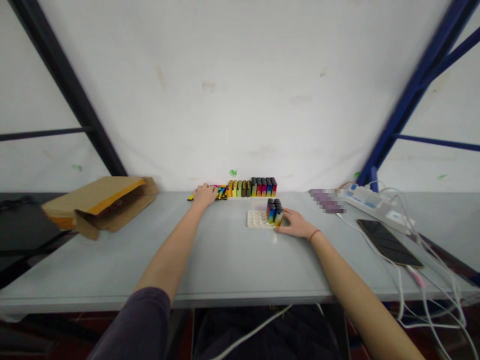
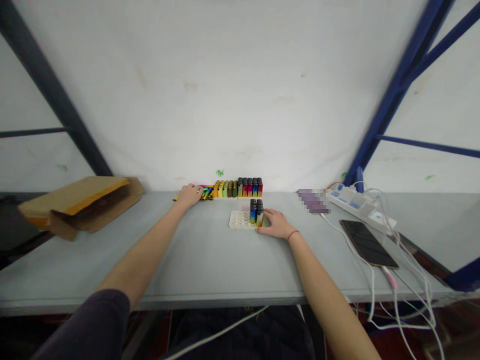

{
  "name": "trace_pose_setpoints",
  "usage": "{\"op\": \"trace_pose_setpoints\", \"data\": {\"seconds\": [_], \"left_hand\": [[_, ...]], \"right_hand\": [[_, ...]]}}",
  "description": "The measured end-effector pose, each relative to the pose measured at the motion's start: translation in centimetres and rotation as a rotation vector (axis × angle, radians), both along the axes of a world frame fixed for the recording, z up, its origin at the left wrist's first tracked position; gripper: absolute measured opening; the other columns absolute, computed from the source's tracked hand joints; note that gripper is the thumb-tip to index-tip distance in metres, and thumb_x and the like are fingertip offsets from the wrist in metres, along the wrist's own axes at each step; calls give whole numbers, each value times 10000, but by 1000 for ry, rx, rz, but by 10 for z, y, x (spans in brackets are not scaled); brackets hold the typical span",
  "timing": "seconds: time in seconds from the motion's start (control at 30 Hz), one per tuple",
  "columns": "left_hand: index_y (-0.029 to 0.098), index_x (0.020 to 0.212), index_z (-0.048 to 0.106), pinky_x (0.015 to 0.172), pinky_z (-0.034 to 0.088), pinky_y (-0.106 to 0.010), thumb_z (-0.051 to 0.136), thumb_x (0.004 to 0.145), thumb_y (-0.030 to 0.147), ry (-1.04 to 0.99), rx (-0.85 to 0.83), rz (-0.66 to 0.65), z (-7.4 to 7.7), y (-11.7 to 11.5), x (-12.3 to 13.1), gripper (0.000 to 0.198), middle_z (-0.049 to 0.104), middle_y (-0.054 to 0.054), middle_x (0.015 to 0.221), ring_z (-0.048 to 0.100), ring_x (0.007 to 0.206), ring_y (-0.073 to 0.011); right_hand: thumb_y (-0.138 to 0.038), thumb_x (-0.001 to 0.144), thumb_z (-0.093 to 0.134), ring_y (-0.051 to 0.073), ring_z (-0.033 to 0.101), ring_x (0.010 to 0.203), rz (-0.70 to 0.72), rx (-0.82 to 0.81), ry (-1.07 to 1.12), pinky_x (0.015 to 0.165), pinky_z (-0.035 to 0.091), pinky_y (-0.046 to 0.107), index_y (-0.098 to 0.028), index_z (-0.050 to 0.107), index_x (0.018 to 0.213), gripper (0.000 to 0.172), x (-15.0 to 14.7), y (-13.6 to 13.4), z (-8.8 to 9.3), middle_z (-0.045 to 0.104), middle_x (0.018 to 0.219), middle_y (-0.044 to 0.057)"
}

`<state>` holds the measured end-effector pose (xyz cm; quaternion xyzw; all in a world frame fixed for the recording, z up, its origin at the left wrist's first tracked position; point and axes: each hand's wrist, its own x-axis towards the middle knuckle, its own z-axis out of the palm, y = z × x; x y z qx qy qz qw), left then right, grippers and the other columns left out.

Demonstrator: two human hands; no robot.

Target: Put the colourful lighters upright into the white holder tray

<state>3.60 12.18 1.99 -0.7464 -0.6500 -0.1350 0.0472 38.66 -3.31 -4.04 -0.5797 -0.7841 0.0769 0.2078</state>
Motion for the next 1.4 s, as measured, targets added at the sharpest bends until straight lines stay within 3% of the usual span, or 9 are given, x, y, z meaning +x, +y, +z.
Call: {"op": "trace_pose_setpoints", "data": {"seconds": [0.1, 0.17, 0.33, 0.5, 0.63, 0.87, 1.0, 1.2, 1.4], "left_hand": [[213, 1265, 676, 1002, 391, -625, 315, 919, 657, 0, -31, -10, 3, -6, 3, 668, 554, -188, 1359, 464, 1257, -416], [198, 1278, 664, 1011, 390, -609, 375, 880, 691, 31, -42, -27, 4, -8, 5, 696, 544, -195, 1365, 457, 1260, -420], [179, 1344, 609, 999, 423, -524, 431, 907, 482, 76, -56, -42, 3, -5, 6, 561, 540, -195, 1365, 499, 1227, -382], [287, 1419, 526, 1074, 334, -590, 324, 971, 426, 77, -27, -117, -5, 4, 7, 511, 406, -123, 1547, 360, 1384, -354], [302, 1417, 508, 1098, 334, -547, 266, 1003, 385, 38, -32, -203, -10, 6, 7, 487, 460, -79, 1520, 398, 1371, -288], [192, 1415, 532, 1065, 362, -490, 343, 978, 458, 126, 17, -162, -11, 5, -1, 546, 507, -157, 1440, 435, 1293, -347], [171, 1373, 571, 1097, 327, -412, 394, 961, 470, 153, 67, -230, -15, 8, -12, 539, 553, -150, 1374, 462, 1248, -303], [180, 1335, 590, 1102, 331, -407, 469, 926, 448, 109, 147, -358, -25, 7, -29, 504, 572, -148, 1337, 469, 1234, -288], [161, 1340, 582, 1104, 342, -410, 507, 880, 361, 118, 146, -371, -28, -6, -37, 507, 553, -149, 1340, 473, 1221, -300]], "right_hand": [[-605, 773, 672, 358, 509, 1328, 0, 8, -2, 1130, 371, 505, -185, 602, 1346, 714, 0, -1, -1, 558, 1441, 149], [-599, 770, 680, 362, 520, 1314, -2, 11, 2, 1122, 380, 507, -191, 616, 1327, 693, -1, -1, -1, 564, 1435, 147], [-593, 767, 689, 364, 519, 1316, 6, 15, 1, 1116, 386, 517, -201, 640, 1292, 658, 0, -1, -1, 559, 1441, 153], [-604, 758, 690, 373, 512, 1323, -7, 24, 6, 1115, 384, 535, -214, 633, 1307, 675, -1, 0, -3, 554, 1449, 146], [-608, 751, 696, 379, 507, 1327, -20, 24, 7, 1121, 377, 534, -209, 621, 1322, 701, -2, -1, -3, 554, 1449, 147], [-586, 771, 680, 359, 515, 1321, 12, 15, 8, 1122, 377, 515, -194, 619, 1318, 676, -2, -1, 0, 561, 1437, 150], [-574, 772, 680, 355, 539, 1291, 12, 19, 19, 1108, 390, 518, -209, 631, 1297, 641, -2, -1, 0, 595, 1398, 134], [-595, 762, 683, 368, 518, 1313, -8, 23, -1, 1117, 381, 523, -206, 624, 1311, 675, -2, -1, -1, 563, 1434, 145], [-588, 760, 693, 367, 525, 1308, 1, 33, 3, 1121, 381, 512, -206, 641, 1291, 656, -2, -1, -1, 568, 1434, 140]]}}
